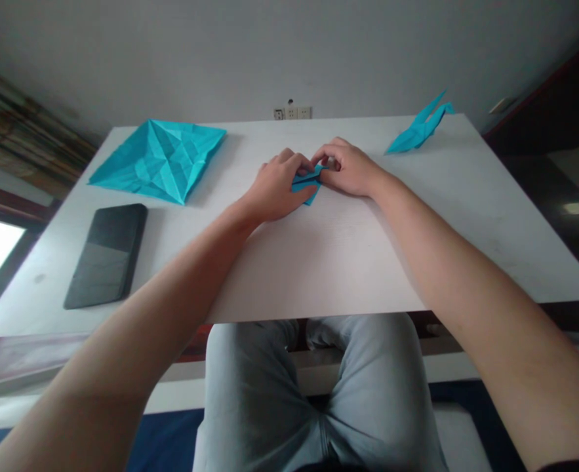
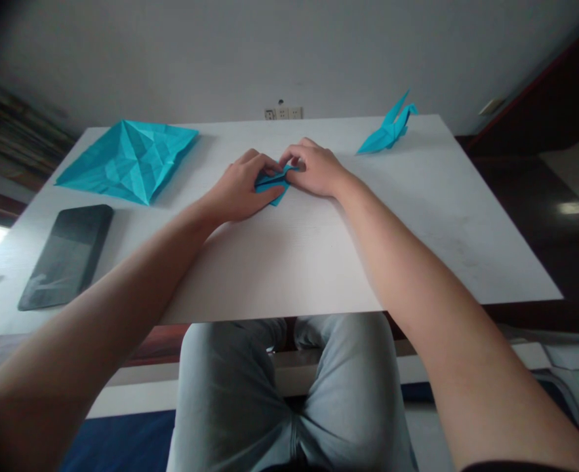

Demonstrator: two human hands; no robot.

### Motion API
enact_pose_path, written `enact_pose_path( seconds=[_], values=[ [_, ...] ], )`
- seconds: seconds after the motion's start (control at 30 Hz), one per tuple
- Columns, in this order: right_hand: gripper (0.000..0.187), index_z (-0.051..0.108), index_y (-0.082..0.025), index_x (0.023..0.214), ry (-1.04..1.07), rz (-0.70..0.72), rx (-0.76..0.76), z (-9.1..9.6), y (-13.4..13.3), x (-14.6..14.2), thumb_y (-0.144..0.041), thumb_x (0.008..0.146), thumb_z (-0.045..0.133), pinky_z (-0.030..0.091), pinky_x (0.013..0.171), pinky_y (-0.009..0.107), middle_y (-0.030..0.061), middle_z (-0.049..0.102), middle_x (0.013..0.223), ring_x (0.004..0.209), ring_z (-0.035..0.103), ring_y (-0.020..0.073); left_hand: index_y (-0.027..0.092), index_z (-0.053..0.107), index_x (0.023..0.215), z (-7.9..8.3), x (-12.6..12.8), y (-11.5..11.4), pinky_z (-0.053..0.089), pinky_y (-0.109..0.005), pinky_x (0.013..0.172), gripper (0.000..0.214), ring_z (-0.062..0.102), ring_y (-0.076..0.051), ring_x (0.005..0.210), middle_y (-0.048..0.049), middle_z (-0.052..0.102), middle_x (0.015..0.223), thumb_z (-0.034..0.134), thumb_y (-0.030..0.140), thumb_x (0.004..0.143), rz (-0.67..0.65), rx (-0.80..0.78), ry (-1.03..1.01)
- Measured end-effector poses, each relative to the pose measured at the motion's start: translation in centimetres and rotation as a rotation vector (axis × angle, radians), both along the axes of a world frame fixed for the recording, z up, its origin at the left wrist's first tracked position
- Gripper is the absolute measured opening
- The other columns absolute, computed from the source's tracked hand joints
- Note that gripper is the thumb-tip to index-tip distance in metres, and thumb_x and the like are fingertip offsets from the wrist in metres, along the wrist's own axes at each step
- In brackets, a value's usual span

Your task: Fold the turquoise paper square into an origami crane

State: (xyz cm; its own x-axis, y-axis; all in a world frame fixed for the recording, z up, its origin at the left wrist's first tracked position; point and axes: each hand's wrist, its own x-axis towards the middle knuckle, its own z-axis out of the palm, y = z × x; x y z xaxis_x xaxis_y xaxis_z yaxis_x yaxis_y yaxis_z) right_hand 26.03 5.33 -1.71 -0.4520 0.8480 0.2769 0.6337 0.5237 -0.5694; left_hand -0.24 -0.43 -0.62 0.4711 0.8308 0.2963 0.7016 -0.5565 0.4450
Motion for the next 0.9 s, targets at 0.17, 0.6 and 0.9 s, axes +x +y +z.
enact_pose_path(
  seconds=[0.17,0.6,0.9],
  values=[
    [0.026,0.097,-0.03,0.124,-0.004,0.001,-0.011,0.2,-0.1,0.0,-0.033,0.1,0.091,0.065,0.106,0.055,0.0122,0.084,0.139,0.112,0.079,0.0361,0.025,0.083,0.15,-0.2,0.2,0.0,0.064,-0.055,0.127,0.043,0.081,-0.039,0.144,-0.0159,0.086,0.156,0.08,0.033,0.108,0.018,0.005,0.003],
    [0.026,0.097,-0.032,0.122,-0.001,-0.006,-0.022,0.7,-0.5,0.0,-0.036,0.098,0.092,0.066,0.105,0.054,0.0109,0.086,0.135,0.112,0.077,0.0362,0.025,0.083,0.153,0.4,0.4,-0.4,0.062,-0.06,0.131,0.045,0.079,-0.042,0.15,-0.0174,0.083,0.161,0.077,0.034,0.109,0.035,-0.027,0.039],
    [0.026,0.098,-0.032,0.123,-0.004,-0.016,-0.042,1.0,-0.7,-0.2,-0.037,0.099,0.092,0.067,0.104,0.056,0.0112,0.086,0.134,0.116,0.078,0.0385,0.029,0.083,0.147,0.1,0.3,-0.1,0.063,-0.062,0.129,0.041,0.079,-0.043,0.147,-0.0156,0.084,0.155,0.08,0.035,0.106,0.029,-0.02,0.003]
  ],
)
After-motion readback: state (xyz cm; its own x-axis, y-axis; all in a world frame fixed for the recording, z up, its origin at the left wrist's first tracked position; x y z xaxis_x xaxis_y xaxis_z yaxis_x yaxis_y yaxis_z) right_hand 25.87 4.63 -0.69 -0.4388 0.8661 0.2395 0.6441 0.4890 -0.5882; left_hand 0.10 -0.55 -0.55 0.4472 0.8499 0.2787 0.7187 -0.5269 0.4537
